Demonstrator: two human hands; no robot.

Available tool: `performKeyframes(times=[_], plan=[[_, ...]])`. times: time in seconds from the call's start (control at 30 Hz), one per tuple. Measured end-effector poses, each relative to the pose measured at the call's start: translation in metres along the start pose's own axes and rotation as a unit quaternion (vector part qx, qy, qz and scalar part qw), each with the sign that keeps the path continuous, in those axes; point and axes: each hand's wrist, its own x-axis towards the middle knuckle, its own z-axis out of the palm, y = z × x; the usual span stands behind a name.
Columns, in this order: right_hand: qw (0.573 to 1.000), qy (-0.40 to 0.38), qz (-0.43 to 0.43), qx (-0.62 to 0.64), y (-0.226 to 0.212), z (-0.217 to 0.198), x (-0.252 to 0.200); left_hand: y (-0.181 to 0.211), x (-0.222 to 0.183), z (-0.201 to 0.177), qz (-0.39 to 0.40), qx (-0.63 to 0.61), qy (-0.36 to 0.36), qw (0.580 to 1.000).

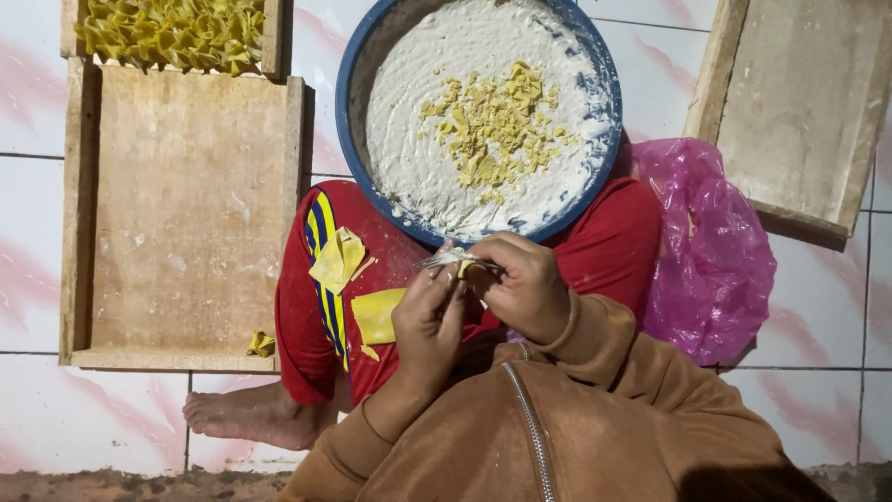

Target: Manually assembling small dumplings by placing filling onto dough wrappers and folding them into shape.

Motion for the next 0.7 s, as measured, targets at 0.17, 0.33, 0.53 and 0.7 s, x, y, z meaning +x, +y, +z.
performKeyframes(times=[0.17,0.33,0.53,0.7], plan=[[0.996,-0.059,0.031,0.061,0.001,-0.009,0.002,0.009,0.024,-0.019,-0.068,-0.113,-0.006,0.991],[0.995,-0.056,0.067,0.058,0.011,-0.027,0.001,-0.023,0.022,-0.062,-0.169,-0.272,0.011,0.947],[0.982,-0.039,0.186,0.013,0.070,-0.036,-0.036,-0.072,0.003,-0.181,-0.168,-0.085,0.244,0.951],[0.974,-0.031,0.224,0.013,0.076,-0.031,-0.047,-0.207,-0.071,-0.297,-0.156,0.335,0.317,0.874]])
